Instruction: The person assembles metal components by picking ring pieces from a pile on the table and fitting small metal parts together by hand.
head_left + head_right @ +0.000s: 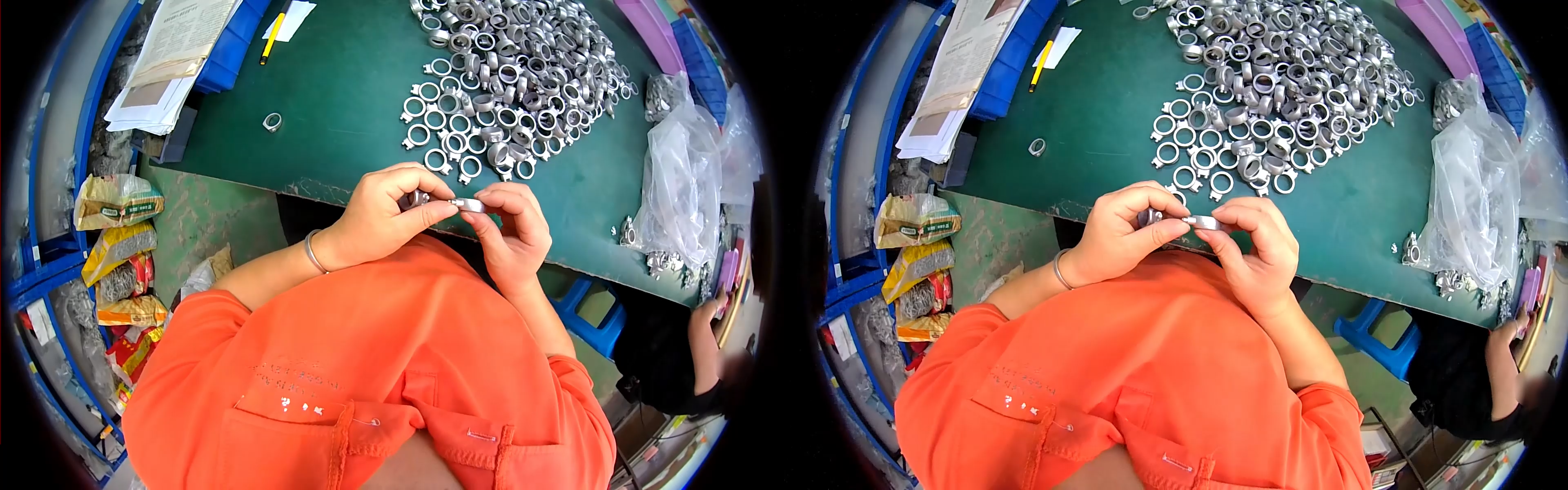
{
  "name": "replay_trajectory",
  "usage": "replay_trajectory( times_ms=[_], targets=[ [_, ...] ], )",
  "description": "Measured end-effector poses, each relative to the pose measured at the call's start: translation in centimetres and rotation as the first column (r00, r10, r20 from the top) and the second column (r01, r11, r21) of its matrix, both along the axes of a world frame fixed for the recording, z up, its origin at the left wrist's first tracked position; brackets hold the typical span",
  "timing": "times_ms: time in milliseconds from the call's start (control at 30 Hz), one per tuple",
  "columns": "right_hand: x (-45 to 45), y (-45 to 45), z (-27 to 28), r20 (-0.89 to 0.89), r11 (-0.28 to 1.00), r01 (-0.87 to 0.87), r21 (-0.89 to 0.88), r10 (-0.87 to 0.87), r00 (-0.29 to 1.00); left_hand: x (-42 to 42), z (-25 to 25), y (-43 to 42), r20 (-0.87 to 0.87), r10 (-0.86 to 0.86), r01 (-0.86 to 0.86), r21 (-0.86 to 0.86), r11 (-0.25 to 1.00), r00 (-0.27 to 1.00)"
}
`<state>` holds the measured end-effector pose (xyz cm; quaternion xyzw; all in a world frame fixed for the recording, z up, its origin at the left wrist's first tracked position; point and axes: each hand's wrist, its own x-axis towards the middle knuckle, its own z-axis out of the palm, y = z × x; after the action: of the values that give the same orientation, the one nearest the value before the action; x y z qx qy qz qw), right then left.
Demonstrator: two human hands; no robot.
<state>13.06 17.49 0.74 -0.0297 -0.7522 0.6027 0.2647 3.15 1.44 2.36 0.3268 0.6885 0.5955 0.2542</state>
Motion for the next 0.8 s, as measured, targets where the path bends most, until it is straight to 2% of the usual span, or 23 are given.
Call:
replay_trajectory(
  times_ms=[67,167,200,233,267,300,333,367,400,433,467,533,600,633,667,733,800],
  targets=[
    [0.0,0.1,0.1,-0.092,0.973,0.068,0.22,-0.049,0.995,0.0,-0.1,0.0,0.034,-0.01,0.01,-0.014,1.0,0.999],
    [0.0,-0.4,0.8,-0.161,0.916,0.11,0.387,-0.051,0.986,-0.1,-0.3,0.2,0.123,-0.023,0.029,-0.043,0.999,0.992],
    [-0.1,-0.4,1.1,-0.16,0.899,0.06,0.433,0.012,0.987,-0.2,0.0,0.3,0.481,-0.001,0.003,-0.004,1.0,0.877],
    [-0.4,-0.5,0.9,-0.167,0.913,-0.029,0.407,0.106,0.98,-0.2,0.2,0.4,0.771,0.005,-0.036,0.023,0.999,0.637],
    [-0.6,-0.6,0.8,-0.176,0.917,-0.119,0.381,0.198,0.964,-0.7,-0.1,0.2,0.897,-0.073,-0.082,0.12,0.989,0.437],
    [-0.5,-0.5,0.8,-0.144,0.917,-0.115,0.382,0.182,0.973,-0.8,0.4,0.4,0.907,-0.048,-0.111,0.103,0.989,0.418],
    [-0.8,-0.1,0.5,-0.155,0.913,-0.012,0.407,0.082,0.984,-0.8,0.9,0.5,0.917,-0.023,-0.14,0.085,0.986,0.399],
    [-1.3,0.6,0.2,-0.115,0.868,0.12,0.482,-0.073,0.991,-0.9,0.6,0.4,0.917,-0.022,-0.143,0.086,0.986,0.399],
    [-2.0,1.3,-0.1,-0.089,0.795,0.24,0.557,-0.23,0.969,-0.9,0.1,0.2,0.875,-0.015,-0.1,0.072,0.992,0.484],
    [-2.6,1.9,0.0,-0.062,0.717,0.279,0.638,-0.313,0.948,-0.9,-0.2,0.0,0.825,-0.013,-0.057,0.055,0.997,0.565],
    [-3.1,2.5,0.0,-0.045,0.629,0.307,0.715,-0.396,0.917,-0.8,-0.3,0.0,0.824,-0.013,-0.057,0.055,0.997,0.566],
    [-3.1,2.9,-0.7,-0.032,0.636,0.279,0.72,-0.372,0.928,-0.5,-0.2,0.1,0.712,-0.016,-0.012,0.034,0.999,0.702],
    [-3.1,2.7,-0.7,-0.044,0.744,0.236,0.625,-0.268,0.962,-0.5,0.1,0.1,0.721,-0.017,-0.023,0.045,0.999,0.693],
    [-2.8,2.1,-0.5,-0.023,0.838,0.21,0.504,-0.23,0.973,-0.4,0.1,0.2,0.698,0.01,-0.04,0.027,0.999,0.716],
    [-2.4,1.9,-0.2,-0.014,0.881,0.133,0.453,-0.143,0.99,-0.4,0.1,0.3,0.675,0.039,-0.059,0.007,0.998,0.737],
    [-1.7,0.8,0.2,0.027,0.942,0.026,0.335,-0.038,0.999,-0.5,0.1,0.3,0.666,0.046,-0.06,-0.002,0.998,0.744],
    [-1.7,0.3,0.0,-0.054,0.919,-0.034,0.392,0.059,0.997,-0.6,0.7,0.4,0.632,0.015,-0.061,0.052,0.997,0.775]
  ],
)
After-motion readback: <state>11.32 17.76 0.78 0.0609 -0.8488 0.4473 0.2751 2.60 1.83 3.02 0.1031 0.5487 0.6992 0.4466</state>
